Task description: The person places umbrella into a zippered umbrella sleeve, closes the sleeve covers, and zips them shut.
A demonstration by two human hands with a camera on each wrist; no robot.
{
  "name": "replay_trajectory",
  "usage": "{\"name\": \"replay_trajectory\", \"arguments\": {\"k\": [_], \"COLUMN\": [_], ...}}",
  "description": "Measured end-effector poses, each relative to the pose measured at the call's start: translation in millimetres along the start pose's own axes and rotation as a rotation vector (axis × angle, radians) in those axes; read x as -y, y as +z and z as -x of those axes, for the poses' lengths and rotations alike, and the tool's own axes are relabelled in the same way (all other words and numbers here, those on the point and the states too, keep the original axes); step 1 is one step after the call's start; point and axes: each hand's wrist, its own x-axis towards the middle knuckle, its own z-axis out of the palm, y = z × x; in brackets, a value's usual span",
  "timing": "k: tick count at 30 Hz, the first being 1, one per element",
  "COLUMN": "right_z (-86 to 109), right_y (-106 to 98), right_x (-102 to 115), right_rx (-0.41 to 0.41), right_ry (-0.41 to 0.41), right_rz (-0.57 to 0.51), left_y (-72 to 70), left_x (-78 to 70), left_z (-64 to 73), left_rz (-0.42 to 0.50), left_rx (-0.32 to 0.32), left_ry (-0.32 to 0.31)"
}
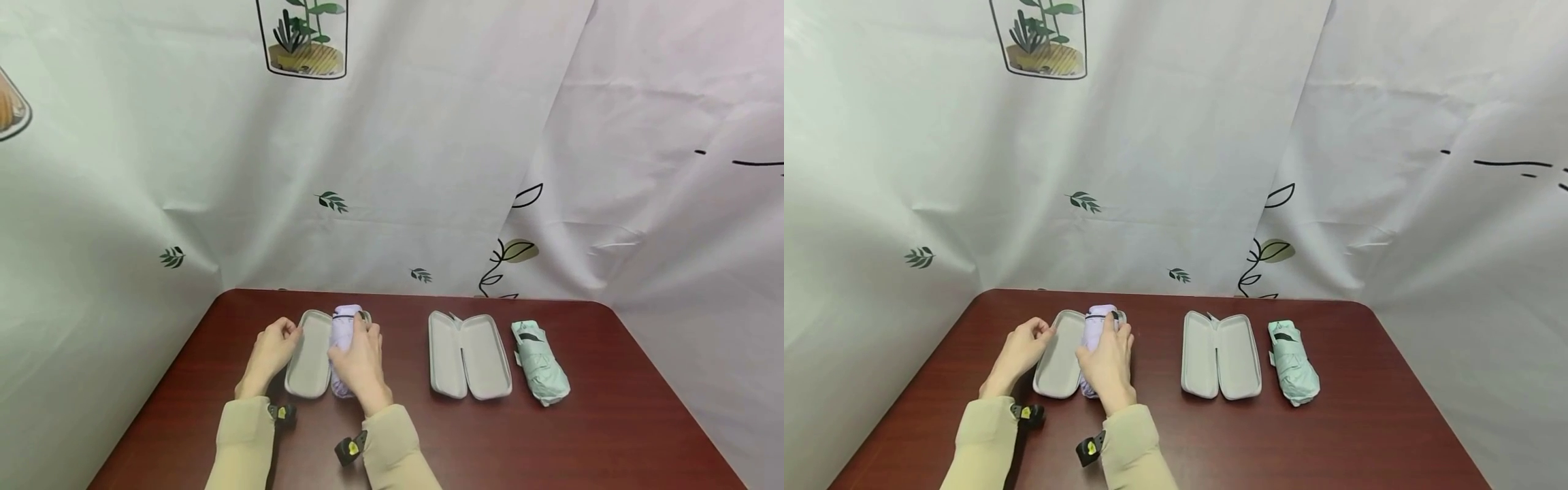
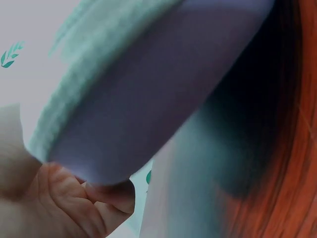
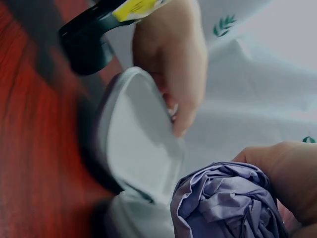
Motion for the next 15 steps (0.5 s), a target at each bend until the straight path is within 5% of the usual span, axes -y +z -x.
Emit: {"name": "replay_trajectory", "arguments": {"k": [15], "right_z": [-4.4], "right_y": [14], "right_x": [-20], "right_rx": [0.024], "right_ry": [0.053], "right_rz": [0.040], "left_y": [-1.1], "left_x": [-4.1], "left_z": [2.9], "left_rz": [0.013], "left_rx": [0.037], "left_ry": [-0.017]}}
